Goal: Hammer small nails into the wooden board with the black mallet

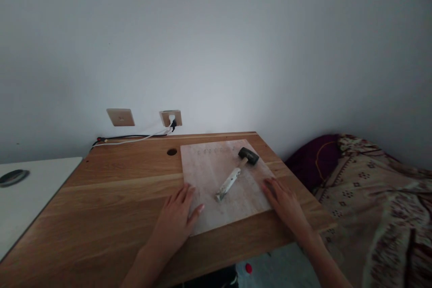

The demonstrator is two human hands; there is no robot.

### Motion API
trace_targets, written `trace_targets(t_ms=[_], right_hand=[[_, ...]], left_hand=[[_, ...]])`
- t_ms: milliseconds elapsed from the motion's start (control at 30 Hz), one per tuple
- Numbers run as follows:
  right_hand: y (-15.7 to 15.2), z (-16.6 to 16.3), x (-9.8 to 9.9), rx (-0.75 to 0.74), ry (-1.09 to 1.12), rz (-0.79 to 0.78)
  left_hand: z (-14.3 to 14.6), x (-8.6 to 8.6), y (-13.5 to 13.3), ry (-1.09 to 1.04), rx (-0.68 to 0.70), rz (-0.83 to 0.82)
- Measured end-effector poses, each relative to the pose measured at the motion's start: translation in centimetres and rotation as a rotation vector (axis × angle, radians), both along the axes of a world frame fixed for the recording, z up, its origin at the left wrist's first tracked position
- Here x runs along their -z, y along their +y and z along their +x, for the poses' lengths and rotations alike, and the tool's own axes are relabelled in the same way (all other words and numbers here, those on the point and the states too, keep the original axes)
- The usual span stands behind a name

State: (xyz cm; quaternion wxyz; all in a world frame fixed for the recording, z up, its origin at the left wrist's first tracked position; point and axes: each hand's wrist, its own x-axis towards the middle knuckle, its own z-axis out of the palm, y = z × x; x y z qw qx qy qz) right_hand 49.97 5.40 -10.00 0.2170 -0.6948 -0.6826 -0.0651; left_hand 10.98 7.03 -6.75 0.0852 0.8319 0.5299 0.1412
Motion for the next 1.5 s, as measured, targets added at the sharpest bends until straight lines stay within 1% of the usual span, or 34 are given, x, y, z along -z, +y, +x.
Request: trace_targets(t_ms=[100, 200, 300, 400, 500, 600, 667, 767, 800, 867, 933, 1000, 1033, 1100, 1133, 1200, 1300, 1367, 1433, 1500], right_hand=[[-0.5, 4.3, -0.1, 0.06, -0.004, 0.019], [-1.3, 7.4, 0.1, 0.101, -0.046, -0.002], [-1.4, 8.7, 0.3, 0.115, -0.071, -0.046], [-0.9, 8.3, 0.1, 0.147, -0.052, -0.045], [-1.1, 6.4, -0.5, 0.154, -0.044, -0.05], [-2.6, 3.1, -0.8, 0.109, -0.043, -0.066], [-4.1, 0.4, -0.8, 0.035, -0.039, -0.067], [-5.5, -3.6, -1.3, -0.068, -0.059, -0.077], [-5.6, -4.9, -1.7, -0.079, -0.094, -0.082], [-4.9, -7.6, -2.9, -0.076, -0.176, -0.081], [-3.4, -10.9, -4.2, -0.092, -0.17, -0.028], [-1.6, -14.6, -5.4, -0.269, -0.068, -0.009], [-0.8, -16.5, -5.9, -0.389, -0.031, -0.03], [0.5, -19.8, -6.6, -0.574, -0.054, -0.109], [1.0, -21.1, -6.7, -0.612, -0.078, -0.12], [1.6, -22.6, -6.9, -0.632, -0.104, -0.144], [2.0, -22.5, -6.9, -0.598, -0.074, -0.178], [1.9, -21.7, -6.8, -0.585, -0.046, -0.19], [1.8, -20.7, -6.5, -0.594, -0.042, -0.193], [1.7, -19.7, -6.2, -0.59, -0.053, -0.185]], left_hand=[[3.2, -0.5, -0.1, -0.04, 0.121, 0.049], [5.1, -0.2, -0.7, -0.087, 0.238, 0.103], [6.0, 0.3, -1.3, -0.08, 0.263, 0.117], [6.0, 0.2, -1.6, -0.049, 0.233, 0.131], [5.0, -0.7, -1.6, -0.016, 0.172, 0.204], [2.4, -1.4, -1.8, 0.044, 0.09, 0.292], [-0.4, -1.4, -2.1, 0.103, 0.052, 0.311], [-5.9, -0.7, -3.0, 0.185, -0.029, 0.304], [-7.8, -0.3, -3.3, 0.205, -0.023, 0.311], [-11.4, 0.4, -4.0, 0.245, 0.036, 0.362], [-14.0, 1.1, -4.7, 0.281, 0.067, 0.391], [-15.5, 1.5, -5.3, 0.266, 0.091, 0.443], [-15.7, 1.6, -5.5, 0.242, 0.095, 0.471], [-15.6, 1.7, -6.0, 0.183, 0.079, 0.501], [-15.3, 1.7, -6.2, 0.156, 0.063, 0.495], [-14.8, 1.8, -6.4, 0.116, 0.023, 0.457], [-14.3, 2.1, -6.4, 0.084, -0.026, 0.378], [-14.0, 2.1, -6.1, 0.093, -0.049, 0.28], [-13.4, 1.5, -5.8, 0.126, -0.09, 0.167], [-12.3, 0.2, -5.5, 0.169, -0.167, 0.049]])
